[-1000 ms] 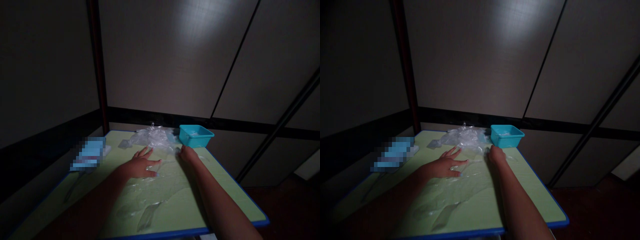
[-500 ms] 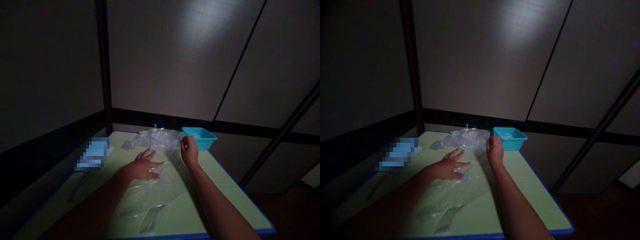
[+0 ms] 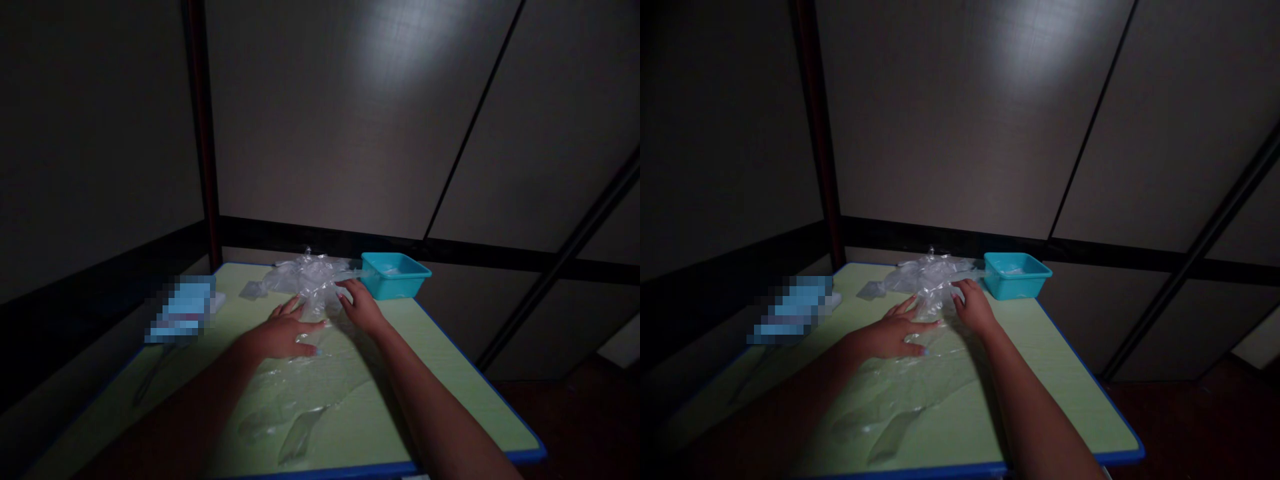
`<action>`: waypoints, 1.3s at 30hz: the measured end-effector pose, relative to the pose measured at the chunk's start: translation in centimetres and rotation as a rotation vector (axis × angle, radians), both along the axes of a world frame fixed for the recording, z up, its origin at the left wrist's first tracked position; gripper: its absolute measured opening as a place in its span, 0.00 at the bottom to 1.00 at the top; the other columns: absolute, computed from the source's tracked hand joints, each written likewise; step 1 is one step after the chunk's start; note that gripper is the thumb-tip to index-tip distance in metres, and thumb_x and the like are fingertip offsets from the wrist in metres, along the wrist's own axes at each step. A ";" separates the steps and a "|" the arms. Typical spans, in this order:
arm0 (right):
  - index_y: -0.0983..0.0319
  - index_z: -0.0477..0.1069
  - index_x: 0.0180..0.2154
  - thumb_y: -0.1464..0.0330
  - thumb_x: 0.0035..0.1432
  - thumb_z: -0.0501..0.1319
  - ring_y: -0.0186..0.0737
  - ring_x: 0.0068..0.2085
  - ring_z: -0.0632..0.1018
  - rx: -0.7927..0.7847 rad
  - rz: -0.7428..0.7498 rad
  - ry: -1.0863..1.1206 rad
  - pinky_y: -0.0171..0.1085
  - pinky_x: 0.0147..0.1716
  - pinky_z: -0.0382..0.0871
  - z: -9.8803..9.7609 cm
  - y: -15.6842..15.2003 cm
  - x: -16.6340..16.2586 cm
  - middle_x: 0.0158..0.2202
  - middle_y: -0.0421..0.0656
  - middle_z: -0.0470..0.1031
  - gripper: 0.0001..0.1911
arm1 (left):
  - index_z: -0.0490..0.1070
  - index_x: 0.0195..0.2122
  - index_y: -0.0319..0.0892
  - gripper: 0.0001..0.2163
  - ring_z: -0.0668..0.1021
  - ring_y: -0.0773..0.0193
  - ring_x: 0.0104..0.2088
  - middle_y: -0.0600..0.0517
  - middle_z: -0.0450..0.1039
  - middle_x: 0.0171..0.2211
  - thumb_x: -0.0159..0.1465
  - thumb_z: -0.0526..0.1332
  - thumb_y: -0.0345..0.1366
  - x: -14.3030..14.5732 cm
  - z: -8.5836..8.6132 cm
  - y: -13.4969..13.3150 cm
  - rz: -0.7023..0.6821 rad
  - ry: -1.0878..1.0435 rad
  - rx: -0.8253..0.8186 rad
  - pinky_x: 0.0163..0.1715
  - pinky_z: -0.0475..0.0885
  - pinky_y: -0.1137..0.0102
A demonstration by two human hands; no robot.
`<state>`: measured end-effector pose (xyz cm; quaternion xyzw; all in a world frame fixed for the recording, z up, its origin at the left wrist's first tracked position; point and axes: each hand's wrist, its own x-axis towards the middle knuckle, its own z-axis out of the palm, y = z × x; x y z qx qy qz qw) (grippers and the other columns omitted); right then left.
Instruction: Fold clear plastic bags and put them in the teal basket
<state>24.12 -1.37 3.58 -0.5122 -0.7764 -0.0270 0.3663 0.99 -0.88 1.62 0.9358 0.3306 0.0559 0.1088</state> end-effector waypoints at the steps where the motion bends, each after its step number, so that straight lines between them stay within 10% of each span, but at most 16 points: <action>1: 0.63 0.69 0.43 0.70 0.56 0.53 0.42 0.45 0.70 0.012 -0.020 -0.011 0.41 0.46 0.62 0.2 -0.1 -0.1 0.42 0.48 0.71 0.13 | 0.51 0.58 0.62 0.30 0.35 0.47 0.62 0.52 0.44 0.63 0.54 0.53 0.60 0.0 0.0 0.0 -0.004 0.001 -0.001 0.55 0.43 0.49; 7: 0.62 0.69 0.37 0.68 0.57 0.52 0.38 0.36 0.71 -0.036 -0.113 -0.055 0.36 0.37 0.64 0.1 -0.1 0.3 0.33 0.44 0.72 0.09 | 0.43 0.60 0.60 0.38 0.34 0.44 0.61 0.48 0.31 0.64 0.51 0.55 0.62 0.0 0.0 0.0 0.077 -0.006 0.030 0.54 0.43 0.46; 13: 0.61 0.62 0.51 0.71 0.55 0.52 0.44 0.51 0.66 0.011 -0.195 -0.119 0.42 0.48 0.60 -0.7 0.4 1.1 0.50 0.48 0.67 0.21 | 0.39 0.61 0.58 0.43 0.32 0.42 0.61 0.48 0.21 0.63 0.47 0.57 0.63 0.0 0.0 0.1 0.129 -0.039 0.124 0.52 0.40 0.42; 26: 0.55 0.50 0.59 0.69 0.56 0.50 0.48 0.60 0.53 -0.165 -0.273 -0.131 0.60 0.54 0.46 -1.2 0.5 1.0 0.62 0.43 0.48 0.28 | 0.50 0.58 0.60 0.31 0.41 0.48 0.62 0.54 0.47 0.62 0.55 0.51 0.61 -0.2 0.4 0.2 0.006 0.015 0.059 0.54 0.37 0.44; 39: 0.60 0.63 0.52 0.73 0.54 0.53 0.46 0.54 0.63 -0.087 -0.104 -0.187 0.49 0.53 0.53 -0.9 0.0 0.9 0.54 0.49 0.64 0.22 | 0.48 0.60 0.57 0.35 0.41 0.46 0.62 0.48 0.44 0.63 0.52 0.53 0.62 -0.3 0.3 0.2 0.085 -0.015 0.072 0.54 0.37 0.45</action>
